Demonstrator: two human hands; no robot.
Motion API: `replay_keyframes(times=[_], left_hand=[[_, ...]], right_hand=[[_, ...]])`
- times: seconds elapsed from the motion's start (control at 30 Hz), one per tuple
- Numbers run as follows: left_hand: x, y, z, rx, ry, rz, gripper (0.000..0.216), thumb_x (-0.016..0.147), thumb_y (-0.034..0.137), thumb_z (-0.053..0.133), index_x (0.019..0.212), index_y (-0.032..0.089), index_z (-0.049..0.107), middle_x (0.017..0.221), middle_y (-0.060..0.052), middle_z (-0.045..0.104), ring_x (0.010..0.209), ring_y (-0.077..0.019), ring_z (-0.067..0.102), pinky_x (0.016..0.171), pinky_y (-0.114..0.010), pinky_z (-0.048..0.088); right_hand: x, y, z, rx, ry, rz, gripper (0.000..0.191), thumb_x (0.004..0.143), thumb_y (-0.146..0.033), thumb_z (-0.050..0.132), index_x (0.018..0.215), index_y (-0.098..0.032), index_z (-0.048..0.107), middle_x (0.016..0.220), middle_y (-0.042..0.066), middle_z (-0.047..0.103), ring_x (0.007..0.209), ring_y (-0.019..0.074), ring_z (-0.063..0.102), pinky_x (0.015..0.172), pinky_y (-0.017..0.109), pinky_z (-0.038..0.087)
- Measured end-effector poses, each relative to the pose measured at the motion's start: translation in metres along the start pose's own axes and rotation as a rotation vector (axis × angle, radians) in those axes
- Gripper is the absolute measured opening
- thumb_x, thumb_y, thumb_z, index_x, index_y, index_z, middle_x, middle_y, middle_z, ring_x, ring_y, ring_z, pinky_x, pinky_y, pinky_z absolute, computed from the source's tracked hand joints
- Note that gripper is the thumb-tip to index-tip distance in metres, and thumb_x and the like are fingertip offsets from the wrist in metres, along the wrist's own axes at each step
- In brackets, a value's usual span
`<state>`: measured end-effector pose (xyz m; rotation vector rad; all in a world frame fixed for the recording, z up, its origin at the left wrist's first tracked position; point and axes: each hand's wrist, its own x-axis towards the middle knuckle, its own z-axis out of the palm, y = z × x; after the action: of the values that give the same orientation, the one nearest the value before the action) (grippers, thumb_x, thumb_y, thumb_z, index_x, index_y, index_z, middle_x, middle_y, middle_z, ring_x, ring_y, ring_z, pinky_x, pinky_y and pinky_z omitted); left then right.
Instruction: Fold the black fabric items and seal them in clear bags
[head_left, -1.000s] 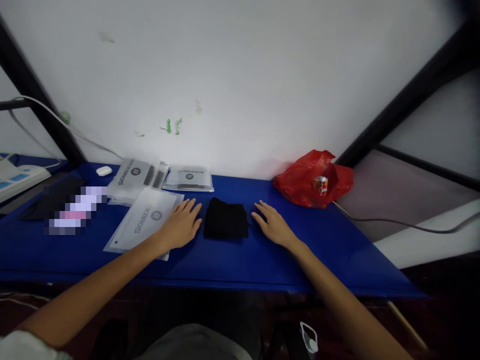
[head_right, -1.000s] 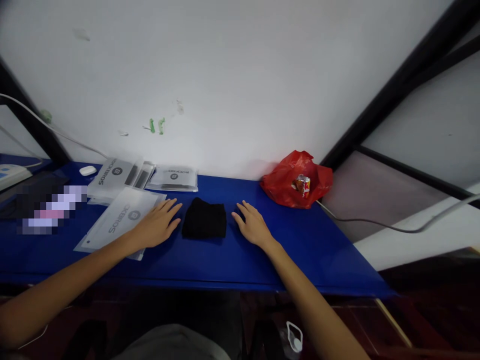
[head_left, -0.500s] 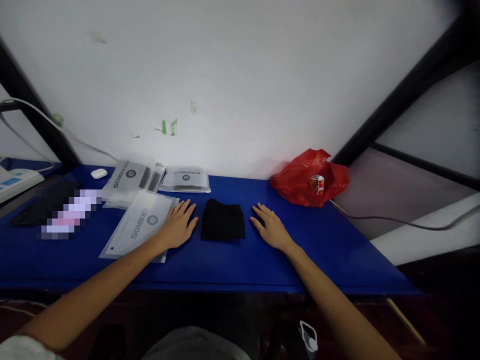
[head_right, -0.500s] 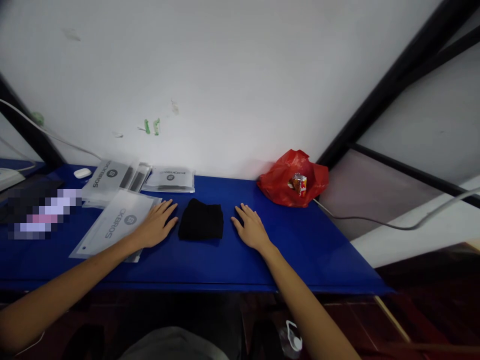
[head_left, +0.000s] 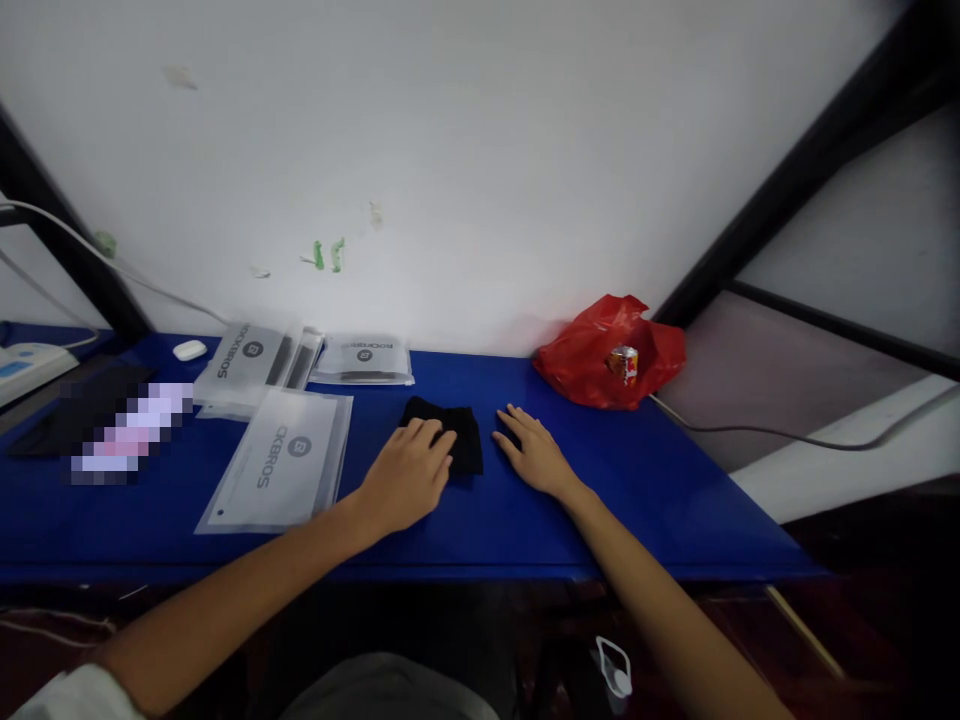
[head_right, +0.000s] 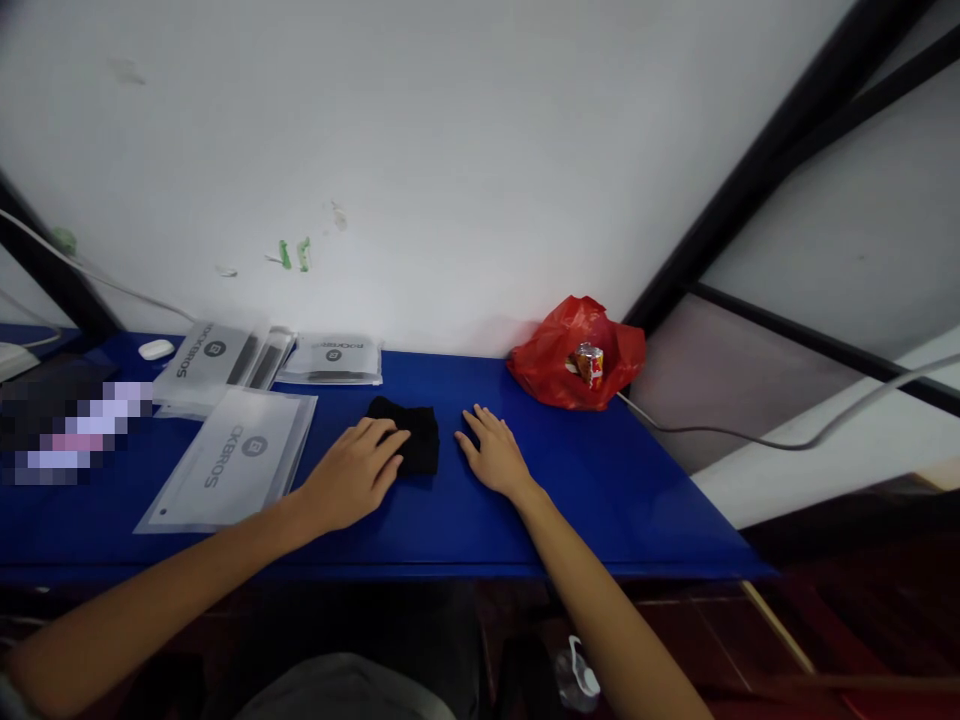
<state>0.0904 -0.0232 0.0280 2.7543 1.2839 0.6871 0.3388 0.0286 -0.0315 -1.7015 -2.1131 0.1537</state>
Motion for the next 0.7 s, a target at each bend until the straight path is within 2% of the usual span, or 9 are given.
replay_keyframes(times=[0.17,0.27,0.37,0.53,0.7], left_hand=[[0.014,0.026,0.008,0.089,-0.135,-0.013,0.041,0.091,0.034,0.041,0.123,0.011,0.052,0.118,-0.017,0.056,0.108,-0.0309,0.051,0.088,-0.046,0.044],[0.014,0.024,0.012,0.082,-0.184,-0.021,0.040,0.090,0.041,0.043,0.112,0.012,0.059,0.116,-0.017,0.059,0.109,-0.0322,0.051,0.094,-0.049,0.039],[0.010,0.014,0.012,0.060,-0.164,-0.034,0.037,0.089,0.043,0.045,0.104,0.013,0.061,0.114,-0.016,0.060,0.111,-0.0309,0.051,0.099,-0.050,0.035],[0.003,-0.001,0.010,0.051,-0.117,-0.093,0.021,0.087,0.027,0.048,0.102,0.016,0.057,0.109,-0.012,0.059,0.109,-0.0278,0.050,0.099,-0.049,0.036],[0.005,-0.003,0.009,0.022,-0.112,-0.161,0.030,0.084,0.012,0.040,0.108,0.012,0.057,0.105,-0.014,0.060,0.100,-0.0263,0.052,0.086,-0.041,0.046]], right_hand=[[-0.001,-0.001,-0.003,-0.022,-0.019,-0.010,0.049,0.090,-0.044,0.043,0.131,-0.019,0.050,0.142,0.014,0.042,0.135,0.0283,0.034,0.109,0.053,0.028],[-0.001,-0.001,-0.003,-0.005,-0.009,-0.014,0.048,0.089,-0.042,0.044,0.131,-0.020,0.050,0.142,0.014,0.043,0.134,0.0285,0.034,0.109,0.054,0.028],[-0.001,0.000,-0.002,0.007,-0.006,-0.006,0.048,0.089,-0.042,0.045,0.131,-0.019,0.051,0.142,0.014,0.043,0.134,0.0287,0.035,0.109,0.054,0.027],[0.000,0.002,0.000,-0.006,0.000,-0.015,0.048,0.089,-0.044,0.044,0.131,-0.021,0.051,0.142,0.012,0.044,0.134,0.0281,0.036,0.109,0.053,0.028],[-0.001,0.002,0.000,-0.012,-0.003,-0.010,0.048,0.089,-0.045,0.043,0.131,-0.021,0.051,0.142,0.012,0.044,0.134,0.0281,0.035,0.109,0.052,0.029]])
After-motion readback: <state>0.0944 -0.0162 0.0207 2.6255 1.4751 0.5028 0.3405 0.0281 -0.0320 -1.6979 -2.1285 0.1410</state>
